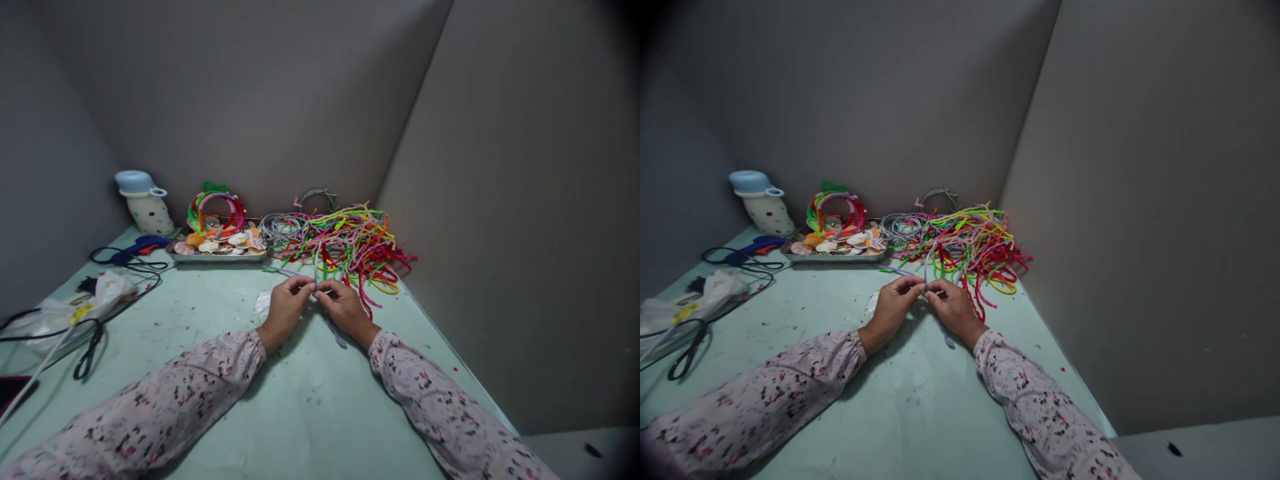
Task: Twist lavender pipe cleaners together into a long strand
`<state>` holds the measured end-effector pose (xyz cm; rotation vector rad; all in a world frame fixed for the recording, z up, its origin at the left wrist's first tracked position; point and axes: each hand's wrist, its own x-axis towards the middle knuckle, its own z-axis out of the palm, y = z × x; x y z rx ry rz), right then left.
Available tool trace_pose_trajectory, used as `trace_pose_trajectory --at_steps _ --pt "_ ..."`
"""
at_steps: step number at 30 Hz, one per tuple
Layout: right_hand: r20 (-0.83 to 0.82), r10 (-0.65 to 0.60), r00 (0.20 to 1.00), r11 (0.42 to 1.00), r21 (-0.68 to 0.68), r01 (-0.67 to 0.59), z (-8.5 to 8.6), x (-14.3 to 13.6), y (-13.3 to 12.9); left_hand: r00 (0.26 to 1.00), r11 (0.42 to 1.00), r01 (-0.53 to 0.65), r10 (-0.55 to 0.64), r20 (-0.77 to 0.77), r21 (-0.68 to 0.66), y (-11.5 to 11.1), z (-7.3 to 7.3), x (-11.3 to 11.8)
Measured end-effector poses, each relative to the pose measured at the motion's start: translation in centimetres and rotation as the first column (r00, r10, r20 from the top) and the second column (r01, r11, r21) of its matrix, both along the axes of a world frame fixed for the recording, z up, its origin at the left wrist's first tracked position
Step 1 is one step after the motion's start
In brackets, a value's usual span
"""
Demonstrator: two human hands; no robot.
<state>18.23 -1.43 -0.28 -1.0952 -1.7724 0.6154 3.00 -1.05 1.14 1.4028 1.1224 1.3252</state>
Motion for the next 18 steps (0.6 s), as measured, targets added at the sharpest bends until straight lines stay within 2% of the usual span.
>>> trace_pose_trajectory --at_steps 12,18 --pt "-0.002 0.008 1.000 1.000 0.000 -0.008 0.02 0.05 -0.01 0.999 0.999 0.002 0.001 -0.046 0.054 0.28 -0.40 -0.26" --pt "0.003 0.002 1.000 1.000 0.002 -0.002 0.00 0.04 0.06 0.995 0.993 -0.044 0.053 -0.081 0.108 0.06 -0.17 -0.28"
